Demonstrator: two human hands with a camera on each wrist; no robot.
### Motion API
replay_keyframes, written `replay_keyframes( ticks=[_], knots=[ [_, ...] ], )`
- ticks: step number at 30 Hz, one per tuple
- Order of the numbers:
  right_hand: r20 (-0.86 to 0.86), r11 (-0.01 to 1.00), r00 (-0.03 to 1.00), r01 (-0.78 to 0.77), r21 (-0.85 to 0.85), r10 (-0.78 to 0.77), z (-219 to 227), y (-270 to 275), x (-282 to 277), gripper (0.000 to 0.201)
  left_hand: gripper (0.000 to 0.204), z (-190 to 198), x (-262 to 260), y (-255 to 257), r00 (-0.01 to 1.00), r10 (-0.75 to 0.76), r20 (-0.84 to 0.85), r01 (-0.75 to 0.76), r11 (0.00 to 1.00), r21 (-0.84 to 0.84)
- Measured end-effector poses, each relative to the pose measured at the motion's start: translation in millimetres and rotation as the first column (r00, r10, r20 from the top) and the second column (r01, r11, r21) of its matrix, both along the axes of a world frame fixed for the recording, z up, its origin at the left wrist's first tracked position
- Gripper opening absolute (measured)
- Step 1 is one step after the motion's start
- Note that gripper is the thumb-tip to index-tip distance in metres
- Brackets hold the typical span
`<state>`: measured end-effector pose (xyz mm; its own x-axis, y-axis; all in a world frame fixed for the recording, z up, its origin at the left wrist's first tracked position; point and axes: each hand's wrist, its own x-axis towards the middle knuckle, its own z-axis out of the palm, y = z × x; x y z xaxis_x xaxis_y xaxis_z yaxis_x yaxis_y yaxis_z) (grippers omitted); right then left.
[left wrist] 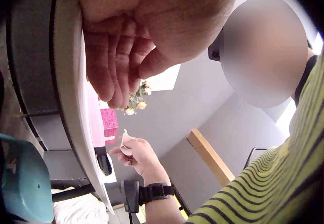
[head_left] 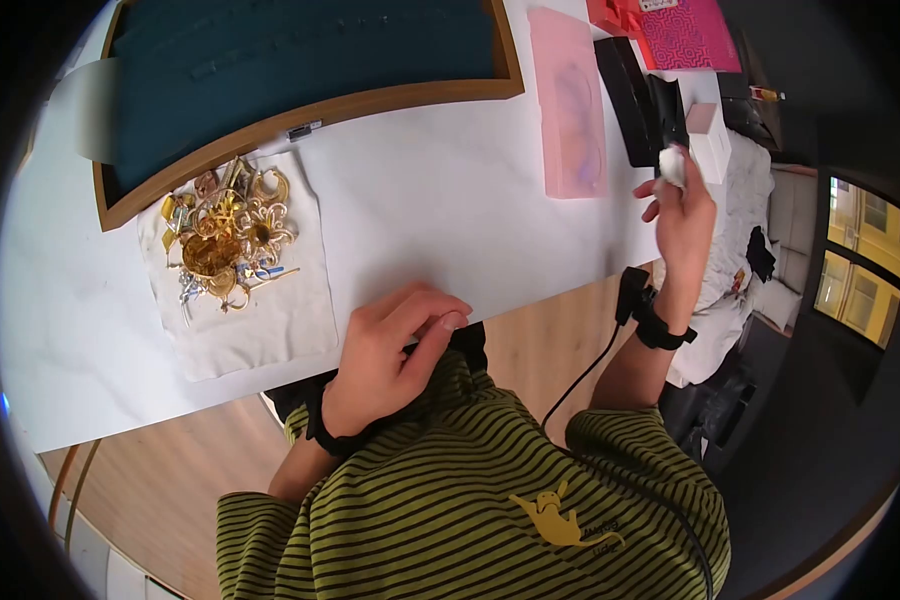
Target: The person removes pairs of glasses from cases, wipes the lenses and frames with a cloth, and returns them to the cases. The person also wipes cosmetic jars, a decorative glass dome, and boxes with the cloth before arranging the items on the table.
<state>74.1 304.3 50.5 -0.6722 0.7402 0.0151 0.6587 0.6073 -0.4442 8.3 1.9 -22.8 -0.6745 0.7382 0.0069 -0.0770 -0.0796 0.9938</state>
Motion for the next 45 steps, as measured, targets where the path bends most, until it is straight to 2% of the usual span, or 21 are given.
replay_keyframes(
  ticks=[1, 3, 5, 7, 9, 10, 12, 13, 15, 18, 22, 25, 27, 30, 31, 33, 34, 36, 37, 40, 45],
  knots=[
    [-0.078, 1.000, 0.997, 0.007, 0.019, -0.006, 3.4, 5.1, -0.5, 0.037, 0.011, -0.4, -0.3, -0.1, 1.000, -0.007, -0.009, 0.007, 1.000, 0.000],
    [-0.100, 0.997, 0.995, 0.014, 0.073, -0.006, 5.6, 17.4, -3.7, 0.035, 0.011, -0.9, -0.4, 0.2, 1.000, -0.012, -0.019, 0.013, 1.000, 0.005],
    [-0.075, 0.962, 0.988, -0.112, 0.251, 0.135, 1.6, 45.5, -2.7, 0.034, 0.011, 1.3, -1.6, 3.6, 1.000, -0.012, -0.009, 0.012, 1.000, -0.010],
    [-0.158, 0.965, 0.975, -0.116, 0.235, 0.156, -2.9, 48.0, -7.6, 0.031, 0.011, -1.0, 0.3, 0.1, 1.000, -0.004, -0.015, 0.004, 1.000, -0.002],
    [0.001, 0.968, 1.000, 0.005, 0.252, -0.005, -5.7, 53.0, -14.4, 0.028, 0.011, 0.0, -1.5, 0.6, 1.000, 0.001, -0.020, -0.001, 1.000, 0.000],
    [-0.001, 0.968, 1.000, 0.001, 0.252, 0.000, -15.2, 57.9, -15.8, 0.028, 0.011, 0.1, -1.7, 0.4, 1.000, -0.006, -0.022, 0.006, 1.000, -0.001],
    [0.024, 0.863, 0.995, -0.100, 0.495, 0.101, -34.6, 60.9, -22.0, 0.027, 0.011, -0.2, -2.3, 0.4, 1.000, -0.009, -0.025, 0.009, 1.000, -0.003],
    [0.022, 0.863, 0.994, -0.103, 0.494, 0.106, -34.0, 58.0, -25.8, 0.027, 0.011, -0.1, -2.6, 1.2, 1.000, -0.011, -0.025, 0.011, 1.000, -0.001],
    [0.136, 0.874, 0.991, -0.052, 0.483, -0.016, -32.3, 45.7, -30.1, 0.046, 0.011, -0.7, -1.5, -0.4, 1.000, -0.011, -0.026, 0.012, 1.000, 0.002],
    [0.148, 0.880, 0.988, -0.042, 0.473, -0.032, -38.9, 55.9, -26.5, 0.058, 0.012, -0.8, -1.6, -2.0, 1.000, -0.022, -0.016, 0.022, 1.000, -0.006],
    [0.183, 0.881, 0.982, -0.039, 0.472, -0.055, -42.2, 61.6, -23.3, 0.061, 0.011, -1.4, -1.8, -3.3, 0.999, -0.047, -0.024, 0.046, 0.999, -0.021],
    [0.305, 0.886, 0.947, -0.054, 0.461, -0.101, -38.0, 57.3, -25.3, 0.069, 0.011, -0.9, -2.9, -3.1, 0.999, -0.040, -0.023, 0.040, 0.999, -0.008],
    [0.362, 0.956, 0.916, 0.070, 0.286, -0.175, -24.7, 48.0, -22.0, 0.074, 0.011, -1.2, -2.6, -2.3, 0.999, -0.038, -0.021, 0.037, 0.999, -0.007],
    [0.327, 0.985, 0.936, 0.084, 0.151, -0.130, -14.1, 53.0, -7.9, 0.075, 0.011, -0.9, -3.8, -0.6, 0.999, -0.039, -0.018, 0.038, 0.999, -0.012],
    [0.173, 0.980, 0.970, 0.154, 0.125, -0.174, -8.2, 59.1, -2.0, 0.074, 0.011, -1.3, -3.5, -0.8, 0.999, -0.043, -0.029, 0.043, 0.999, -0.015],
    [0.082, 0.924, 0.965, 0.211, 0.318, -0.248, 1.0, 87.3, 10.2, 0.073, 0.011, -1.5, -1.7, -1.9, 0.998, -0.054, -0.035, 0.053, 0.998, -0.026],
    [0.085, 0.924, 0.963, 0.219, 0.313, -0.257, -1.5, 101.4, 13.4, 0.073, 0.011, -1.2, -1.7, -1.7, 0.998, -0.055, -0.040, 0.054, 0.998, -0.028],
    [0.196, 0.844, 0.966, 0.039, 0.534, -0.169, -8.8, 121.2, 14.4, 0.071, 0.011, -0.2, -0.5, -1.9, 0.997, -0.069, -0.044, 0.068, 0.997, -0.025],
    [0.198, 0.843, 0.965, 0.042, 0.536, -0.174, -11.6, 125.9, 11.9, 0.071, 0.011, -0.9, -1.1, -0.8, 0.997, -0.065, -0.035, 0.064, 0.998, -0.022],
    [0.289, 0.955, 0.943, 0.077, 0.285, -0.162, -15.2, 118.2, -4.6, 0.074, 0.011, -0.7, -0.5, -0.6, 0.999, -0.045, -0.025, 0.045, 0.999, -0.023],
    [0.259, 0.954, 0.954, 0.074, 0.292, -0.153, -31.3, 131.3, -11.9, 0.082, 0.011, -1.8, 0.6, -1.9, 0.998, -0.031, -0.047, 0.030, 0.999, -0.024]
  ],
)
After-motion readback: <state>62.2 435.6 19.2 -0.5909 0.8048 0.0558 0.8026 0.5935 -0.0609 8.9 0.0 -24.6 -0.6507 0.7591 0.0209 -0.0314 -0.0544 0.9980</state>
